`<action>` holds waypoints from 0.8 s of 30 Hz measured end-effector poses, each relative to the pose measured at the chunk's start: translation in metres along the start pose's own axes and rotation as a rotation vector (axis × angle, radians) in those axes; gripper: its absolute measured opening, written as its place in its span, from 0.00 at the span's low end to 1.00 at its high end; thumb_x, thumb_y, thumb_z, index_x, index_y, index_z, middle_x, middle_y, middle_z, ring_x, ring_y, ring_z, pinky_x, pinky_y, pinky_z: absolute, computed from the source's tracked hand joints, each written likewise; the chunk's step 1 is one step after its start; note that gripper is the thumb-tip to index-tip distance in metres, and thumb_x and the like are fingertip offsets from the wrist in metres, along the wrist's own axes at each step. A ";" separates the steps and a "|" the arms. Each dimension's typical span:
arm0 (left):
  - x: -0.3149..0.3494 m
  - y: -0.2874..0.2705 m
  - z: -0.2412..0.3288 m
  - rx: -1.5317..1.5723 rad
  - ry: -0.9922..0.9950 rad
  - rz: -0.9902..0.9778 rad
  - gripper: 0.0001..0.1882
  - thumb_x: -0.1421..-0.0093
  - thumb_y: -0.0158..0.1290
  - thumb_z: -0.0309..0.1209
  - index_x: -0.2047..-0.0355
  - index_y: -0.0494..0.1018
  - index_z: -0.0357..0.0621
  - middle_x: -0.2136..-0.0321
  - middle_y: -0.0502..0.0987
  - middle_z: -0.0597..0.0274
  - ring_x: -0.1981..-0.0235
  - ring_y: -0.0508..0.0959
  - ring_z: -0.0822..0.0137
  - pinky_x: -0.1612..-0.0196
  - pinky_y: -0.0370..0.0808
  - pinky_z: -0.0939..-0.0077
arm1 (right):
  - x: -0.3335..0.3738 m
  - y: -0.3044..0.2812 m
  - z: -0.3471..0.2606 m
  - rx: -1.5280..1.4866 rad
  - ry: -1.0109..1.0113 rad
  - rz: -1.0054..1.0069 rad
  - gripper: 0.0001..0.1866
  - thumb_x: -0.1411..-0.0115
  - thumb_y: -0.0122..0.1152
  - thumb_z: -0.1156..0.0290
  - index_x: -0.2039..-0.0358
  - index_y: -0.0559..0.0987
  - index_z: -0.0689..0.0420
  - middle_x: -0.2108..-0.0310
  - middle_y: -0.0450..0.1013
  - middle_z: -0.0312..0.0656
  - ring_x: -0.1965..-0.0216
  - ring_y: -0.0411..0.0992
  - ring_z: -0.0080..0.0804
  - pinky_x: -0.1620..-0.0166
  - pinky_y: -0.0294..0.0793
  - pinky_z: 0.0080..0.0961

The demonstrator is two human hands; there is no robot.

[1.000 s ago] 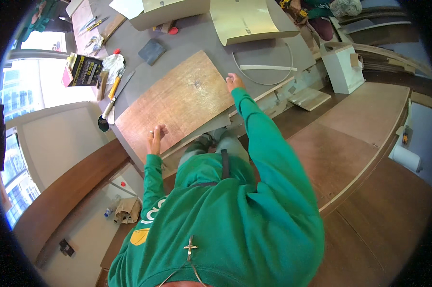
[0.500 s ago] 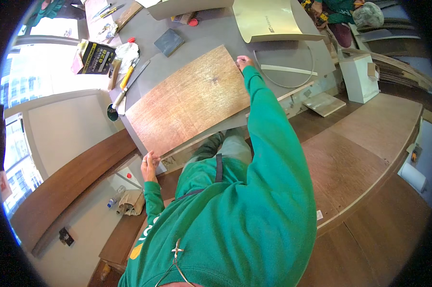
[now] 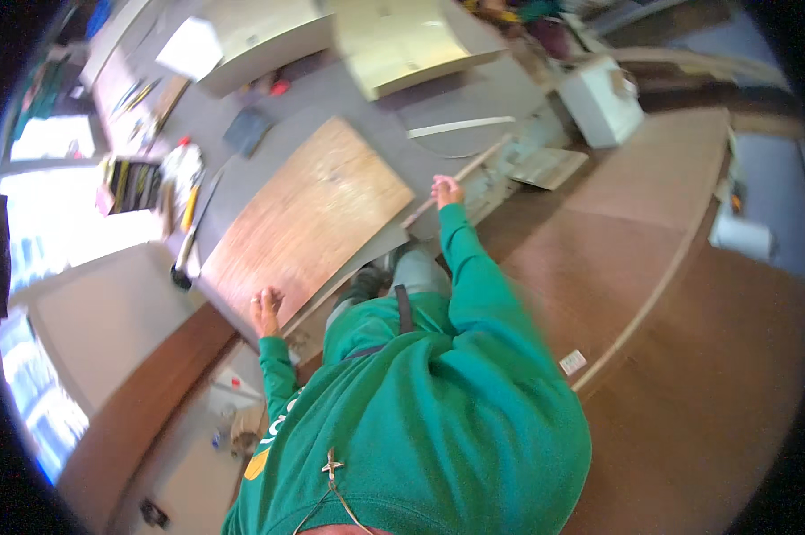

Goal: The person pours liquid adhesive from a tin onto a wooden board and spreads it evenly across the surface using a red spreader tool.

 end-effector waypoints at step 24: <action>0.016 0.580 0.005 -0.290 -0.100 -0.676 0.31 0.36 0.36 0.55 0.51 0.65 0.38 0.65 0.75 0.56 0.68 0.76 0.66 0.64 0.71 0.76 | -0.297 -0.631 -0.661 0.696 -0.731 1.063 0.20 0.49 0.60 0.62 0.56 0.76 0.57 0.61 0.75 0.47 0.60 0.74 0.38 0.54 0.71 0.32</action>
Point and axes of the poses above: each hand's wrist, its own x-axis away from the middle knuckle, its own y-axis out of the palm, z = x × y, the point moved 9 cm from there along -x, towards the middle knuckle
